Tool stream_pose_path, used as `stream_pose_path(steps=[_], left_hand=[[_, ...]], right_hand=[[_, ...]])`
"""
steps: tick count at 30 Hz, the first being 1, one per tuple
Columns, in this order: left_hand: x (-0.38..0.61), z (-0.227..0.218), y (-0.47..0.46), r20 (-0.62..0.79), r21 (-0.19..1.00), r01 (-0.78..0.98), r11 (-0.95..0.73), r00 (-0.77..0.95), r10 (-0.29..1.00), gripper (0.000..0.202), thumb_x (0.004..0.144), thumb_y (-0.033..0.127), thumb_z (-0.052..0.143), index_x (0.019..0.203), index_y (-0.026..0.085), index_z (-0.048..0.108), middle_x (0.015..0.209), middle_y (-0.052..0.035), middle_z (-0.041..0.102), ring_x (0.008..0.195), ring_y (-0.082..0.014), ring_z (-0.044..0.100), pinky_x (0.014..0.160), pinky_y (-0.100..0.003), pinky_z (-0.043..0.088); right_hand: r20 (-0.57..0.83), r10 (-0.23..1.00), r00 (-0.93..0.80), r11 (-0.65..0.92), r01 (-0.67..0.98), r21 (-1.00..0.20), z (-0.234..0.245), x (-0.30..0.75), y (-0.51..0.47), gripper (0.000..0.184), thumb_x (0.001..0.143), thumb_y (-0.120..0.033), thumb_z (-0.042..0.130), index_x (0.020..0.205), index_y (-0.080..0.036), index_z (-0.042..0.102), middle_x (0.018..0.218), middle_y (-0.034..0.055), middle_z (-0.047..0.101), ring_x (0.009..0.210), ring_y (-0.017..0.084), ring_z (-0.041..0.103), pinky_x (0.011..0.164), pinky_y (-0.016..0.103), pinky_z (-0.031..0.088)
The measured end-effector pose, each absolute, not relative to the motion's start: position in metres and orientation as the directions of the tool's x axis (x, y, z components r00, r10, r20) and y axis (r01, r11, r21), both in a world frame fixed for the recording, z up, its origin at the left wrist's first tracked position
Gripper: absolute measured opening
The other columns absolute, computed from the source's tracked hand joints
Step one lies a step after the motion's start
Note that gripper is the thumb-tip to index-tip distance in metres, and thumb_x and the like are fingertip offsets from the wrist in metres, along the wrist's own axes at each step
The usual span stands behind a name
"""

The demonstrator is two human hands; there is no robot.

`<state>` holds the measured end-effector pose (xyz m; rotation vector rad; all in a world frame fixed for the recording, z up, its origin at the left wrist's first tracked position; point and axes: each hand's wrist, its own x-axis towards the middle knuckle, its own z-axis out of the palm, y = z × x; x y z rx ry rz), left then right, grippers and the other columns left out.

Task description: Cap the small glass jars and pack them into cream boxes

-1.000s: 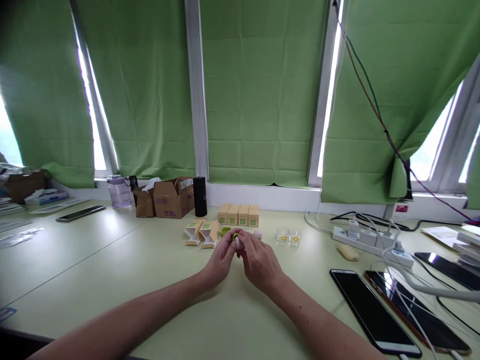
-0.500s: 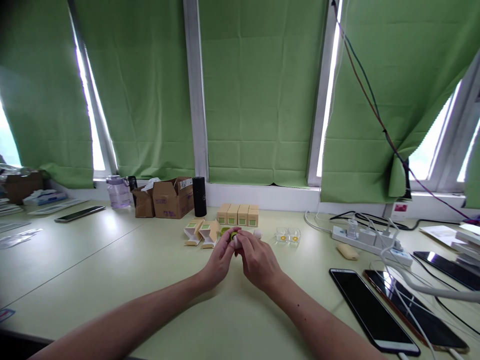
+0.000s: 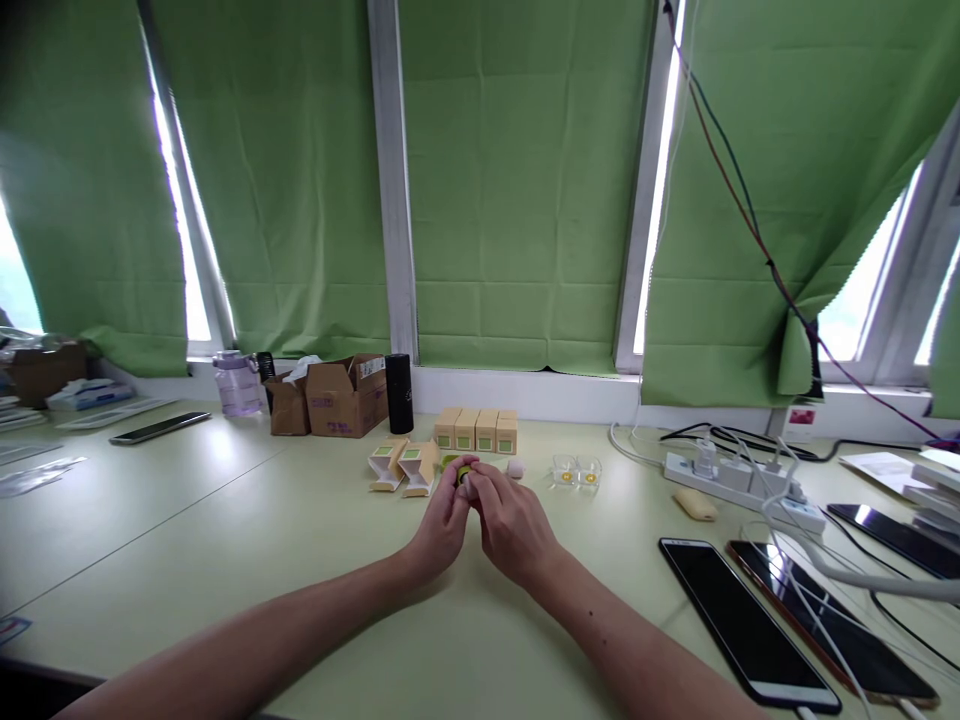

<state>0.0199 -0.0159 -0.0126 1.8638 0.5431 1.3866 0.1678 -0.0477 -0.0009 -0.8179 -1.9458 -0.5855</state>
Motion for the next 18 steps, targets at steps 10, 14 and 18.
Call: stream_pose_path(steps=[10,14,18], left_hand=[[0.0156,-0.0066,-0.0204,0.467,0.884,-0.210,-0.418,0.432,0.771,0.066,0.099,0.051,0.056,0.153,0.020,0.036,0.126,-0.0124,0.061,0.112,-0.0237,0.059,0.100,-0.039,0.048],[0.0161,-0.0055,-0.0194,0.494,0.869,-0.240,-0.432,0.460,0.738,0.069,0.094,0.052,0.066,0.150,0.021,0.040,0.129,-0.0131,0.060,0.125,-0.0278,0.055,0.106,-0.041,0.044],[0.0169,-0.0039,-0.0194,0.497,0.867,-0.242,-0.436,0.475,0.726,0.057,0.097,0.054,0.061,0.139,0.019,0.047,0.131,-0.0151,0.059,0.122,-0.0272,0.057,0.104,-0.040,0.046]], right_hand=[[0.879,0.343,-0.332,0.670,0.742,0.019,-0.0077,0.1743,-0.0434,0.037,0.097,-0.008,0.045,0.132,-0.018,0.052,0.127,0.0176,0.068,0.114,0.028,0.069,0.088,0.042,0.064],[0.871,0.349,-0.347,0.660,0.751,0.035,-0.0073,0.1734,-0.0467,0.035,0.099,-0.010,0.043,0.132,-0.018,0.053,0.127,0.0179,0.068,0.110,0.027,0.071,0.085,0.041,0.064],[0.869,0.350,-0.351,0.648,0.761,0.046,-0.0056,0.1709,-0.0494,0.032,0.099,-0.011,0.044,0.129,-0.017,0.054,0.126,0.0181,0.068,0.104,0.027,0.072,0.081,0.040,0.064]])
